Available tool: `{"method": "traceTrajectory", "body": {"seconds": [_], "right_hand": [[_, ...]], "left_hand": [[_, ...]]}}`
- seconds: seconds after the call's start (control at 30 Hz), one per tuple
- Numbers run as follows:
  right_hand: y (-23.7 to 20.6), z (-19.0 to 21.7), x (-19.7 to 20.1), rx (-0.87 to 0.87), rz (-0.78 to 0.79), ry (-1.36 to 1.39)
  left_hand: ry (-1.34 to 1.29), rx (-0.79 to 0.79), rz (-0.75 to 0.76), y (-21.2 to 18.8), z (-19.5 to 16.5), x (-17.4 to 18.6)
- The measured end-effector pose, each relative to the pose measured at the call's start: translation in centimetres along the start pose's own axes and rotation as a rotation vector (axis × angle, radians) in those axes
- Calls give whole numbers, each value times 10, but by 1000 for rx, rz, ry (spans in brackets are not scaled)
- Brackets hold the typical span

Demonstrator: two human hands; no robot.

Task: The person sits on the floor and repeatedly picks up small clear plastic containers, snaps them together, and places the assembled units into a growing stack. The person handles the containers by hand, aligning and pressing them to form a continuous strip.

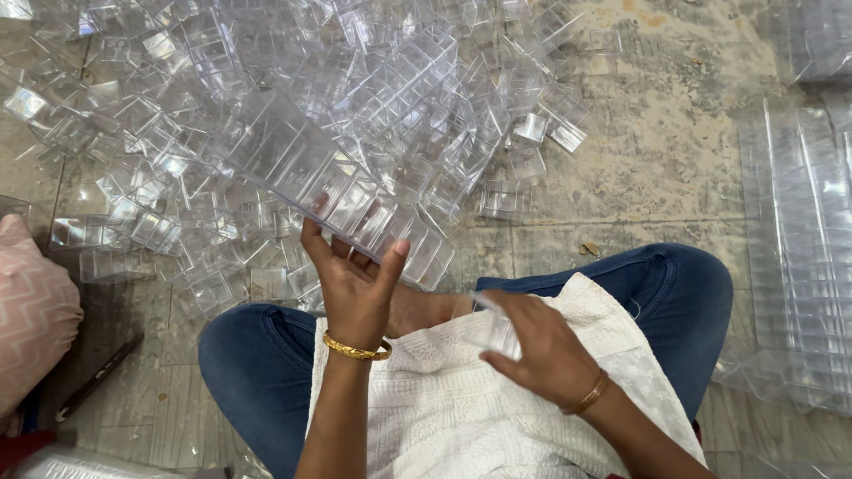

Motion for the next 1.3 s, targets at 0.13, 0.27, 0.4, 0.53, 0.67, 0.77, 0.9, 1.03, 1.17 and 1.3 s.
{"method": "traceTrajectory", "body": {"seconds": [0.13,0.27,0.4,0.53,0.67,0.77,0.9,1.03,1.17,1.3], "right_hand": [[5,2,25,-24,-155,25],[11,24,43,68,-284,71],[17,21,49,-28,-313,39],[19,27,58,64,-375,48],[22,23,54,58,-354,61],[23,24,52,92,-365,49],[23,22,47,104,-378,41],[24,22,42,111,-386,27],[26,22,40,94,-393,49],[27,18,43,39,-398,96]], "left_hand": [[-22,46,-7,-3,12,-11],[68,36,-9,-17,15,-26],[44,167,-62,-22,32,-24],[-15,175,-67,-24,40,-27],[35,235,-124,-28,53,-20],[-136,219,-189,-25,55,-12],[-197,253,-194,-24,54,-8],[-249,342,-231,-19,53,-7],[-194,482,-273,-23,62,-9],[-159,296,-162,-25,52,-26]]}}
Point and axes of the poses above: each hand's wrist, its own y-axis towards the middle knuckle, its own x-axis out of the back of the hand, z = x × y, the point moved 10 cm from there along y, towards the middle knuckle, and after that the axes turned 11 degrees about -y, right-handed, at the moved point
